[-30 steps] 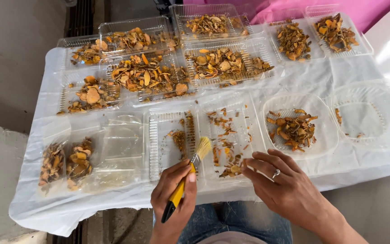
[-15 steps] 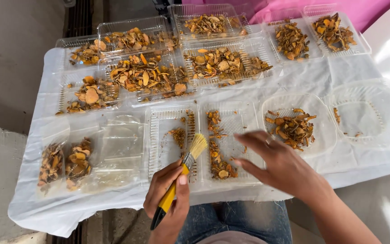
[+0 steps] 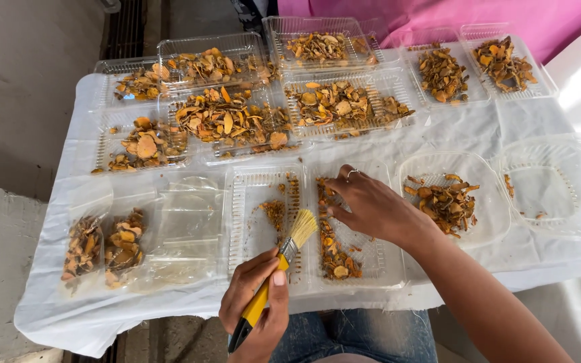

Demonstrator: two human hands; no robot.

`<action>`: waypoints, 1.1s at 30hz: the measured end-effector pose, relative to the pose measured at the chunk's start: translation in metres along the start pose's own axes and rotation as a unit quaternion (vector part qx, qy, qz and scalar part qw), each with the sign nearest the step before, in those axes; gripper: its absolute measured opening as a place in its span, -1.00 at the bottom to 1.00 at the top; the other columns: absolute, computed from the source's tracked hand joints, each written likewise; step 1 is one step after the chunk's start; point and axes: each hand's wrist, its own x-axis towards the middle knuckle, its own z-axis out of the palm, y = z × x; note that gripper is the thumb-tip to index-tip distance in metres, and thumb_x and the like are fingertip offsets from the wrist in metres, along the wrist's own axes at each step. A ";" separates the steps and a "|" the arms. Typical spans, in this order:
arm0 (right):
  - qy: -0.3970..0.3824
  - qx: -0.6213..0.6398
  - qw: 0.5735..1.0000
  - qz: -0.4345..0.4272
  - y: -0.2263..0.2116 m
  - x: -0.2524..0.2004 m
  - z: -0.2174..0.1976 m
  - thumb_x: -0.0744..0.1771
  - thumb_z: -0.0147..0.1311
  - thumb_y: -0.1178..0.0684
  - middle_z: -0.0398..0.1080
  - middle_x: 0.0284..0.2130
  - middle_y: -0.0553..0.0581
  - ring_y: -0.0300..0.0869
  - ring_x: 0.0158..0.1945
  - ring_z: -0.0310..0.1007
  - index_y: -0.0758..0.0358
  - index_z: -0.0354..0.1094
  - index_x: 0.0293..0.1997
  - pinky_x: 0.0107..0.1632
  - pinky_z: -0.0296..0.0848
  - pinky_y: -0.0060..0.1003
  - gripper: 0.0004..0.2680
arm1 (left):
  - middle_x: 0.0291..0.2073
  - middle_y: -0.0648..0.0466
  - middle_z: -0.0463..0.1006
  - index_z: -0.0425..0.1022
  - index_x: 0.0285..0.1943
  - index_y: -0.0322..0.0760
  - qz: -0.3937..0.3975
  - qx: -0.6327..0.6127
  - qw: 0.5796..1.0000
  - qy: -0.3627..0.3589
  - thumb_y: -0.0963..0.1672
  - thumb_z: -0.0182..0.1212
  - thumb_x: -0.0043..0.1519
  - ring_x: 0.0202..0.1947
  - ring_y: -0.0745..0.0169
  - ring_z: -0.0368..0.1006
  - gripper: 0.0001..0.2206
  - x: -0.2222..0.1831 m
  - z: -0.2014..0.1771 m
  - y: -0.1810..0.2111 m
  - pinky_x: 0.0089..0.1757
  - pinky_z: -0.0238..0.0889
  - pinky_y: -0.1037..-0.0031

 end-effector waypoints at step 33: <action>0.164 0.337 0.927 0.032 -0.013 -0.031 0.003 0.28 0.25 0.22 0.64 -0.29 0.03 -0.33 -0.30 0.56 0.22 0.62 -0.10 -0.16 0.58 -0.48 -0.85 | -0.08 -0.19 0.65 0.60 -0.09 -0.41 0.002 -0.013 1.000 0.014 -0.17 0.21 0.28 -0.05 0.02 0.68 -0.85 0.015 0.007 0.017 -0.07 0.68 0.41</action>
